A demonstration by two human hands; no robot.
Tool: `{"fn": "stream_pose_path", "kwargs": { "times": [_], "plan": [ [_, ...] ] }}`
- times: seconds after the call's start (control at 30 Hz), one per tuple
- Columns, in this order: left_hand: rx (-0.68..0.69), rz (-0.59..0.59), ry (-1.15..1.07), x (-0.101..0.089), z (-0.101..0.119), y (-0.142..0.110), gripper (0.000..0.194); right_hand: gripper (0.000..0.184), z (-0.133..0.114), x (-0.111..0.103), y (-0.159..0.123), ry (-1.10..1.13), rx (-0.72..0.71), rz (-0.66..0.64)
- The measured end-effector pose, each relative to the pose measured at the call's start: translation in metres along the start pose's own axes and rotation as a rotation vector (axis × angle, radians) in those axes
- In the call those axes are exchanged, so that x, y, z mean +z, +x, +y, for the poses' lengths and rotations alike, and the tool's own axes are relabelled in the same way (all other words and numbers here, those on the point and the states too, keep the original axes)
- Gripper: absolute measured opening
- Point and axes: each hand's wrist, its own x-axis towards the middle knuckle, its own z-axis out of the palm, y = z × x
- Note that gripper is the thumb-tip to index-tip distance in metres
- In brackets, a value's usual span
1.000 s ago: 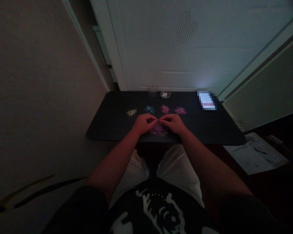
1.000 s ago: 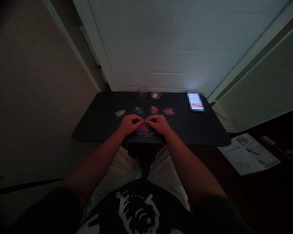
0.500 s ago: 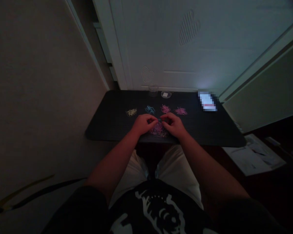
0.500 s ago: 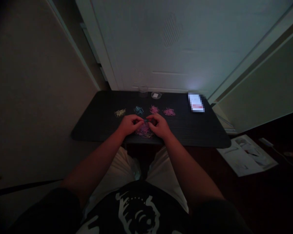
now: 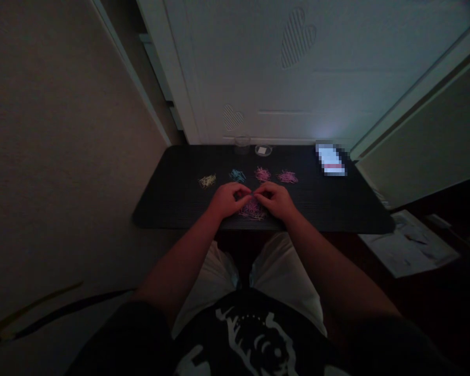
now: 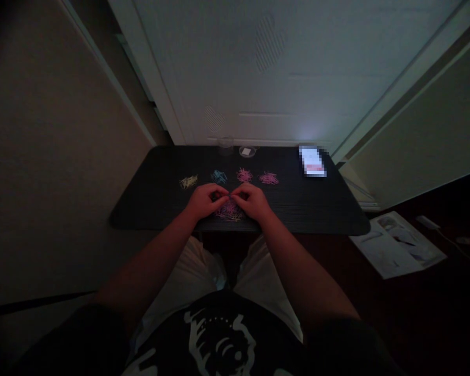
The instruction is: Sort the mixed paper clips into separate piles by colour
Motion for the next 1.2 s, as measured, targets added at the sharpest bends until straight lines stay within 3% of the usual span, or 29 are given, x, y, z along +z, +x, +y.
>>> {"fn": "stream_pose_path", "kwargs": {
  "times": [0.67,1.2],
  "plan": [
    [0.015,0.006,-0.015,0.0007,-0.0015,-0.0004,0.013,0.017,-0.0033,-0.0019,-0.0006,0.007,0.024,-0.009],
    [-0.004,-0.015,-0.010,0.0014,-0.0012,-0.0011,0.015,0.010,0.0000,-0.0004,-0.0003,-0.019,0.056,-0.017]
  ]
}}
